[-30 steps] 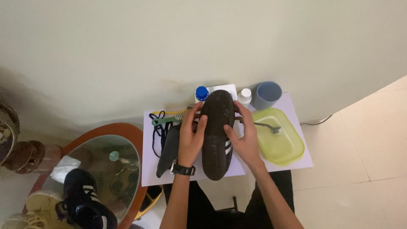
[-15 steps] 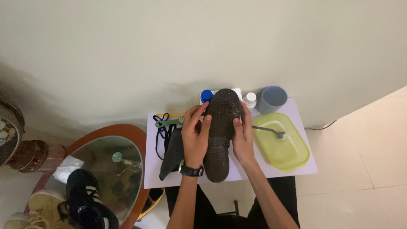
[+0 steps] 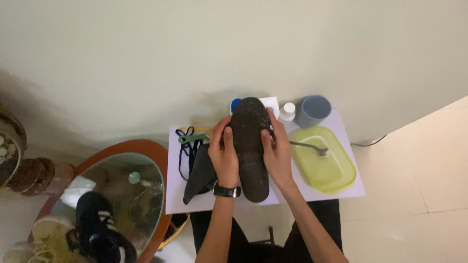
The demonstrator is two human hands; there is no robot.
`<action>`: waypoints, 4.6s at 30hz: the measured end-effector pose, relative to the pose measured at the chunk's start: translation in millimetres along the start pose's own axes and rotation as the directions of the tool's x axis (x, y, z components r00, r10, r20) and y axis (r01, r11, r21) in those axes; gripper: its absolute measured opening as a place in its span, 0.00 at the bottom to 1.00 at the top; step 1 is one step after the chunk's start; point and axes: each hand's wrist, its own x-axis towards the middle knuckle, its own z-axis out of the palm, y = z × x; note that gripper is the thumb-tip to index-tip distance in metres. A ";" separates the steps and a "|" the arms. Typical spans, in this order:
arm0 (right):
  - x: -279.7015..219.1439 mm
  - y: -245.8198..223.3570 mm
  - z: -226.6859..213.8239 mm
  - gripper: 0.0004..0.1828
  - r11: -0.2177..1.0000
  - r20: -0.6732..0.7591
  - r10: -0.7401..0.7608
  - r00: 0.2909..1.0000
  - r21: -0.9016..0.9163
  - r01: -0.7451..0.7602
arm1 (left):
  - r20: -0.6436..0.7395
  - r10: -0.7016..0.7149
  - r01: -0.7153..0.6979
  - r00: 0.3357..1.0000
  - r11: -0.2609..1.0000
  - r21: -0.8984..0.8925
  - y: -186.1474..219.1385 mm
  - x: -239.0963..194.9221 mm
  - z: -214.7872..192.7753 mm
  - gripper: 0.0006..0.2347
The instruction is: The person cleans the sole of a black shoe using a toothbrush and a white cleaning solution. They scrub the sole thoroughly, then remove the insole to clean it separately before placing it back inside the shoe.
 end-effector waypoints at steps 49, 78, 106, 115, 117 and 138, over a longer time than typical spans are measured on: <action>-18.1 -20.9 -1.6 0.28 0.990 0.006 0.118 0.993 0.074 -0.118 | -0.151 0.144 -0.123 0.978 0.983 0.139 28.8 -19.4 -21.6 0.10; -73.7 94.3 -174.7 0.26 0.750 -0.305 0.015 0.952 -0.626 -0.212 | 0.651 -0.046 -0.589 0.758 0.380 0.713 -38.6 -73.4 114.5 0.06; -68.5 61.2 -160.8 0.39 0.729 -0.269 0.135 0.954 -0.625 -0.280 | 0.445 0.128 -0.363 0.886 0.789 0.496 -21.3 -117.1 79.2 0.07; -73.8 61.6 -160.6 0.37 0.732 -0.280 0.142 0.949 -0.615 -0.291 | 0.477 0.055 -0.328 0.877 0.793 0.513 -19.7 -124.9 74.6 0.06; -71.1 63.6 -161.5 0.38 0.732 -0.281 0.150 0.948 -0.613 -0.298 | 0.421 0.116 -0.335 0.900 0.802 0.494 -7.0 -120.1 79.4 0.06; -65.4 28.0 -92.9 0.19 0.932 -0.176 -0.238 0.955 -0.320 0.173 | 0.401 -0.225 0.066 0.888 0.926 0.372 75.5 -103.1 3.6 0.13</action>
